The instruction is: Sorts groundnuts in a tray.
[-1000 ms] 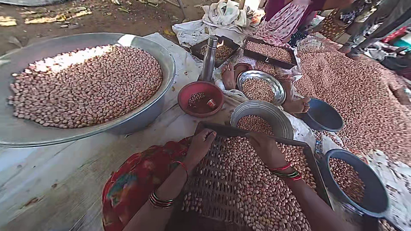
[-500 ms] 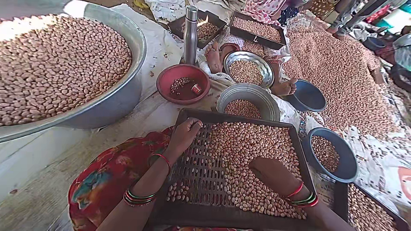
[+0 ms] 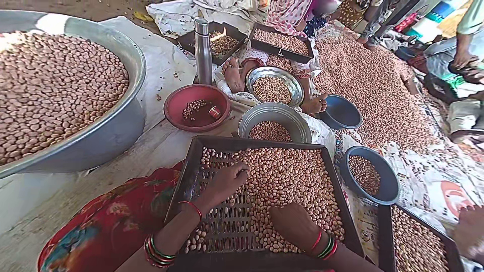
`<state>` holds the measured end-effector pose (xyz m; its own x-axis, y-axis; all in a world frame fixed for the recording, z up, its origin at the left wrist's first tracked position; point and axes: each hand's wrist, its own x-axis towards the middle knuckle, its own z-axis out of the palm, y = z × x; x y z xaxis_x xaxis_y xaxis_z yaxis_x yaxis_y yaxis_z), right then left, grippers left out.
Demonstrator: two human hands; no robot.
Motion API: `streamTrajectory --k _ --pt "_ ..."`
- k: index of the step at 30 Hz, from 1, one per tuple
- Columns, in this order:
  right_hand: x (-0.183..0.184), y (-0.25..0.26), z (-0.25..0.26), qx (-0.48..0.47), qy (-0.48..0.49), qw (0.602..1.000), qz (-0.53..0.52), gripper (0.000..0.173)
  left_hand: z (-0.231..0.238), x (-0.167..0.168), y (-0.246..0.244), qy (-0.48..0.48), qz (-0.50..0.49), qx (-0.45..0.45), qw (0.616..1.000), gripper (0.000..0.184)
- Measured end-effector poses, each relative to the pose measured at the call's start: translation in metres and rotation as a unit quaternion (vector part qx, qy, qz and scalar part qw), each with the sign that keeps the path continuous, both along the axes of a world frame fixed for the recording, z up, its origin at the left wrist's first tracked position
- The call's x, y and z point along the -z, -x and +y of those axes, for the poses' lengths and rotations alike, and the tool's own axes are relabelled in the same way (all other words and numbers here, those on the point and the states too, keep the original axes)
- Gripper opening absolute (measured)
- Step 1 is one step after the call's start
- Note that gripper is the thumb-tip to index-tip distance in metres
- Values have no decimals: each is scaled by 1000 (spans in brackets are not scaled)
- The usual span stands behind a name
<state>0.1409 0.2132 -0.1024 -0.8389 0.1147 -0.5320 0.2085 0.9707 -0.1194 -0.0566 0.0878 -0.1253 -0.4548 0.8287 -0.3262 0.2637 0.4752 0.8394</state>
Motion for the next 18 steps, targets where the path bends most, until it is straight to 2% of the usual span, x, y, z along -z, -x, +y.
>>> streamTrajectory --k 2,3,4,6,9,11,13,16,18 --pt "-3 -15 10 34 -43 982 178 20 11 -6 -9 21 10 54 998 34" --pt "-7 -22 22 69 -104 955 270 18 15 -9 -11 30 20 67 997 34" --pt "-17 -27 39 124 -168 924 321 19 18 -10 -11 36 32 70 996 34" --pt "-42 -41 80 235 -230 881 339 27 23 -10 -7 45 52 59 996 35" --pt "-60 -51 113 253 -133 874 393 31 28 -7 2 45 59 15 997 36" --pt "-57 -37 106 211 -40 893 395 29 25 -6 6 23 47 -21 998 35" --pt "-46 -4 99 151 15 910 385 29 18 -5 8 -17 43 -65 997 33" --pt "-30 68 86 145 71 961 225 34 -3 -11 6 -54 49 -126 989 30" --pt "-9 115 64 146 76 978 132 37 -18 -14 4 -76 60 -164 982 28"
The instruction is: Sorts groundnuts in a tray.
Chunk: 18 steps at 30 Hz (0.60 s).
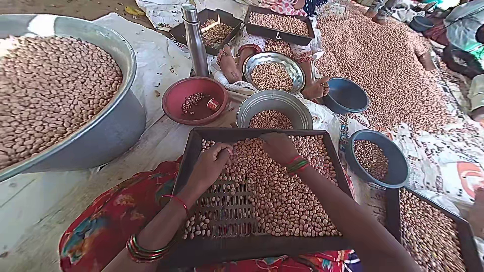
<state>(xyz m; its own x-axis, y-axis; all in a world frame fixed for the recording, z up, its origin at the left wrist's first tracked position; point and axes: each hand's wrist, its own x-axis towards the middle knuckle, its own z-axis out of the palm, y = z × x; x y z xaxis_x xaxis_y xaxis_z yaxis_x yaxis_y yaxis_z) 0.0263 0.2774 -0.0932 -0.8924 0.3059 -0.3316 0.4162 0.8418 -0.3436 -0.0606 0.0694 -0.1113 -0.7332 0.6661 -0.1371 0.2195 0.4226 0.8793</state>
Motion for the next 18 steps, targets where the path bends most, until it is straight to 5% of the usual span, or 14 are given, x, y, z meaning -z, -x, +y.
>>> streamTrajectory --k 3,6,10,13,18 --pt "20 23 -59 -113 41 989 -82 45 -22 2 -4 -35 6 -52 998 26" --pt "21 -6 -88 -282 131 948 -60 36 -45 9 -2 -59 16 -82 995 25" --pt "-15 -72 -64 -287 127 945 -95 25 -59 7 -6 -53 -4 -69 996 23" --pt "-22 -118 -52 -271 71 933 -226 20 -55 5 -21 -17 -49 10 999 27" --pt "9 -159 -48 -286 -8 949 -135 13 -42 11 -57 114 -188 221 950 31"
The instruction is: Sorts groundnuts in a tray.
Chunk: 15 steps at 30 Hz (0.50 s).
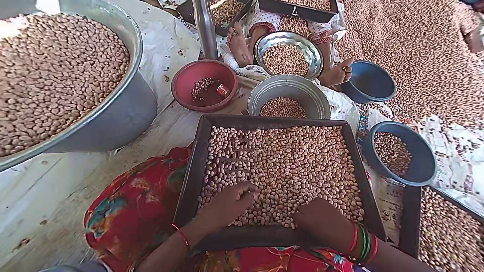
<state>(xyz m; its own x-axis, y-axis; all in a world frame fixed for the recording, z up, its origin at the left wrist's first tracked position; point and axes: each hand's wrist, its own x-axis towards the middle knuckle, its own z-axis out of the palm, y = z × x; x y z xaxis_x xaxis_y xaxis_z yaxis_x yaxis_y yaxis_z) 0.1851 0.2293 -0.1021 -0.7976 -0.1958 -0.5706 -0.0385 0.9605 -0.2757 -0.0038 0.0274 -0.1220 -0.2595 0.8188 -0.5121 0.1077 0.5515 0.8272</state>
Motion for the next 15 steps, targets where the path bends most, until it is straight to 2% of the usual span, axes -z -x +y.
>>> streamTrajectory --k 2,4,5,6,8,10,11,12,13,14,15 --pt "2 -1 0 -8 0 1000 27 11 1 4 -12 31 -47 70 996 33" --pt "-16 16 -7 13 8 999 -48 16 0 7 -18 38 -92 90 991 36" --pt "-23 20 -13 10 25 1000 -5 17 1 6 -19 42 -125 77 988 39" --pt "-20 19 -16 -9 70 988 135 16 3 3 -19 47 -170 53 983 43" --pt "-14 28 -26 -50 139 934 325 15 7 -3 -20 51 -265 -13 963 49" --pt "-9 39 -26 -84 128 907 393 13 8 -8 -20 42 -302 -77 949 43" --pt "-14 40 -22 -88 128 924 349 13 7 -7 -17 20 -283 -109 953 37" --pt "-28 39 -17 -82 129 962 226 13 4 -6 -11 -3 -244 -135 960 32" --pt "-43 42 -13 -68 122 989 47 19 -2 -8 0 -19 -192 -156 969 28" --pt "-47 44 -11 -56 114 988 -93 25 -9 -12 13 -30 -138 -185 972 25" --pt "-38 41 -8 -54 119 980 -148 26 -16 -15 26 -41 -84 -216 972 24"
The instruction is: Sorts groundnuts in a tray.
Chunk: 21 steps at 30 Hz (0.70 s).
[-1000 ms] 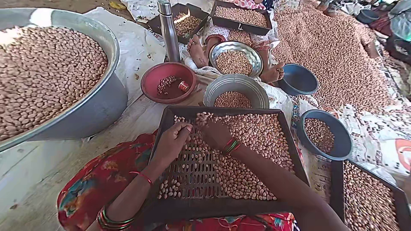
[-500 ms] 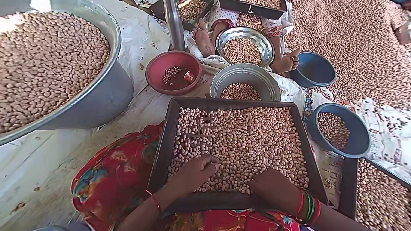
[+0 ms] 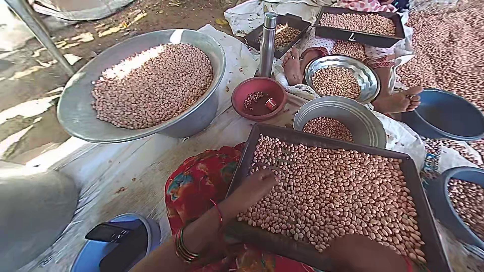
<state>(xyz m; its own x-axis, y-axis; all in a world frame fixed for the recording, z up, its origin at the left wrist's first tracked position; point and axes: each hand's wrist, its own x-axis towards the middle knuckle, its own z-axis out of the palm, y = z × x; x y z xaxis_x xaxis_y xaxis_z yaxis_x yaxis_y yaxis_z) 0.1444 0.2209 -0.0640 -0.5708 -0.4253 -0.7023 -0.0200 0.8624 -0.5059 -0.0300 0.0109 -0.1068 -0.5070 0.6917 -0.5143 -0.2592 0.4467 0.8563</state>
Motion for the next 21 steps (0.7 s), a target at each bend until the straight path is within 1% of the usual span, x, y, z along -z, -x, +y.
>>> streamTrajectory --k 2,3,5,7,8,9,10,11,12,13,14,15,16,17,18,19,20,21 --pt "18 -3 -5 -9 -32 999 -34 25 -14 -5 24 6 81 -64 995 20" --pt "23 2 -9 -7 -57 998 -36 27 -19 -8 32 19 116 -77 990 19" --pt "33 23 -12 35 -93 995 12 31 -25 -15 41 83 192 -48 977 22" --pt "40 48 -4 81 -97 982 138 36 -24 -23 42 148 239 9 960 28" --pt "45 56 1 102 -69 964 236 39 -24 -27 40 172 249 35 952 30" --pt "48 62 6 116 -30 939 324 38 -25 -29 39 191 254 58 946 31" --pt "47 65 7 116 5 922 369 34 -26 -30 37 206 257 75 941 31" --pt "39 64 6 104 19 936 335 31 -28 -30 36 218 257 91 937 32" --pt "27 61 3 79 22 967 242 30 -30 -29 35 229 256 104 933 33" --pt "21 60 0 40 26 991 127 31 -32 -28 35 239 255 113 930 34" --pt "23 59 -4 -2 33 999 31 31 -32 -27 36 252 256 119 926 34" --pt "30 56 -9 -31 36 999 -24 31 -32 -27 38 266 260 124 920 34" --pt "34 55 -14 -35 16 998 -44 33 -30 -27 40 282 267 128 912 35" --pt "36 54 -16 -5 -16 1000 -12 34 -28 -28 44 296 276 131 905 36" --pt "36 54 -14 45 -40 996 63 34 -25 -27 47 307 283 134 899 36" --pt "37 54 -10 101 -40 979 174 36 -22 -27 50 312 288 138 895 37" --pt "41 54 -3 150 -15 943 297 33 -18 -27 53 317 296 145 889 37" --pt "45 57 3 185 13 901 392 31 -13 -27 55 325 306 158 881 38"
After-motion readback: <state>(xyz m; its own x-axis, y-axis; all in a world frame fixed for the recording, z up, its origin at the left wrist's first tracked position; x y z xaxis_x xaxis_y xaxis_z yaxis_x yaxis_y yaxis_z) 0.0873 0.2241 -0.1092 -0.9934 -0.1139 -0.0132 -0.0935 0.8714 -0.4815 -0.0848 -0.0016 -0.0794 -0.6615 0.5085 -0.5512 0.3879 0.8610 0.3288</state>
